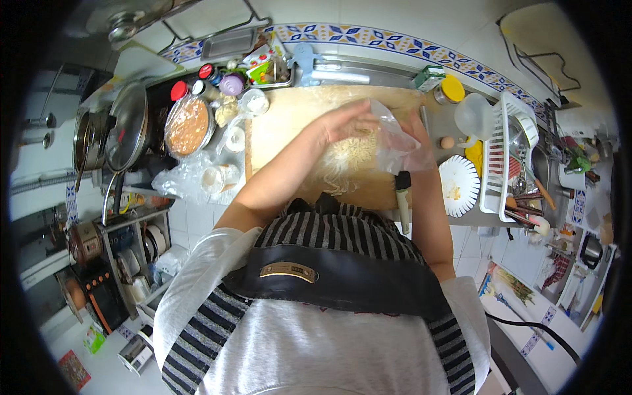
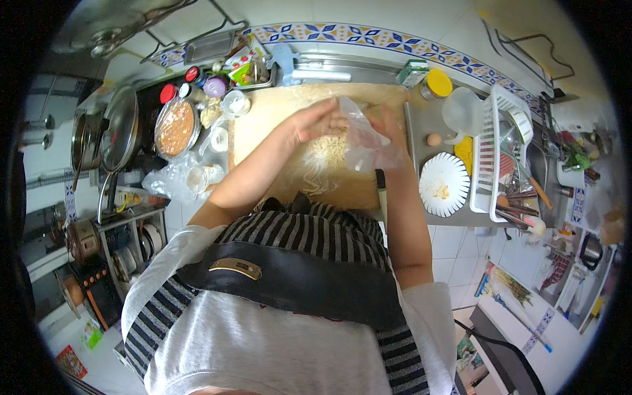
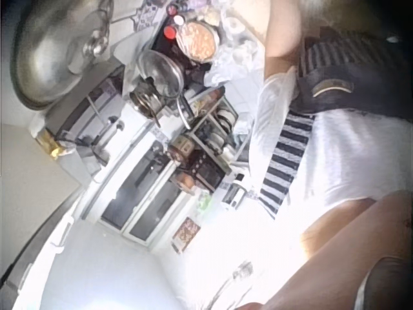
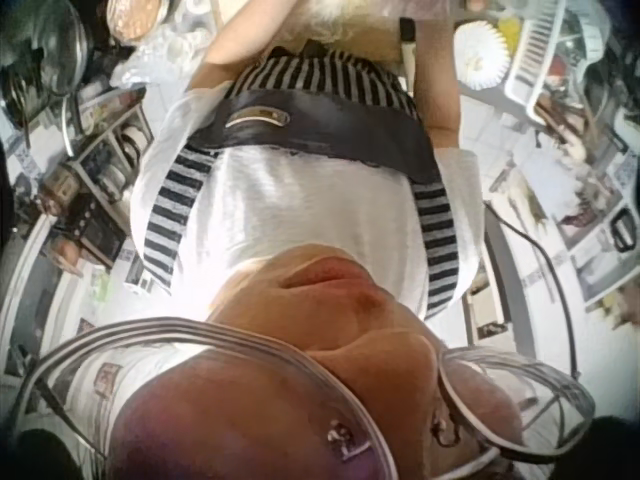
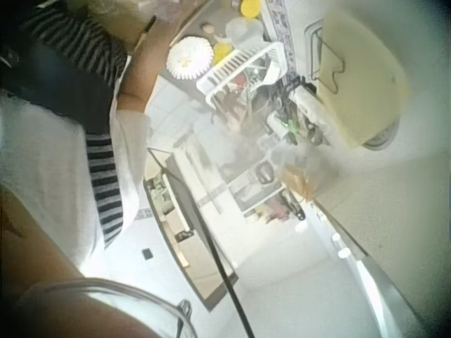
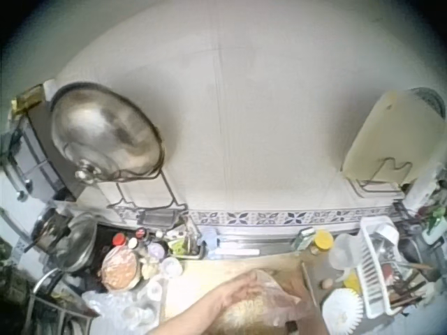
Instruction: The person portions hand-pulled noodles from a wooden board into small plastic bags, ties each bag, and places it aside. The person also briefly lifts and shakes the board to loosen noodles before continuing to fill and tie additional bags.
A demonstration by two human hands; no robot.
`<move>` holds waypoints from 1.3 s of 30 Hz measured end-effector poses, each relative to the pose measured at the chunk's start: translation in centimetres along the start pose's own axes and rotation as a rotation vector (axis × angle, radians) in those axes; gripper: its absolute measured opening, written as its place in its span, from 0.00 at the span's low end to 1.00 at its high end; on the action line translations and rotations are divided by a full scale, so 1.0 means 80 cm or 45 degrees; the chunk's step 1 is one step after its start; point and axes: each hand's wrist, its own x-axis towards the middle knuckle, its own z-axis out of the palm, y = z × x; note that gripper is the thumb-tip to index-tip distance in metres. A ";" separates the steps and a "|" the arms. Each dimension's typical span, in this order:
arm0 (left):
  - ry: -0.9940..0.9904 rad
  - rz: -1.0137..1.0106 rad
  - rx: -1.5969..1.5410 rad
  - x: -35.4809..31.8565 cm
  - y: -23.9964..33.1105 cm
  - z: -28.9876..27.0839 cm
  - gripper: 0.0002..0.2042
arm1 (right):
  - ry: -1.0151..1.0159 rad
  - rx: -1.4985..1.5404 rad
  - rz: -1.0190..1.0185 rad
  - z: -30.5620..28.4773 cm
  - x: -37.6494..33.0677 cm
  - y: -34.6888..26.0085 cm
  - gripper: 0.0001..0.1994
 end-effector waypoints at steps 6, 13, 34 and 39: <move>0.040 0.230 -0.249 -0.101 -0.021 -0.026 0.18 | 0.130 -0.171 0.221 0.064 0.036 0.021 0.31; 0.525 0.252 -0.502 -0.194 -0.054 -0.074 0.26 | -0.304 -0.701 0.405 0.063 0.033 0.113 0.20; 0.668 0.099 -0.139 -0.302 -0.104 -0.117 0.28 | -0.357 -0.665 0.765 0.086 0.038 0.215 0.13; 0.717 0.060 0.029 -0.293 -0.099 -0.126 0.27 | -0.125 -0.751 0.572 0.087 0.037 0.219 0.13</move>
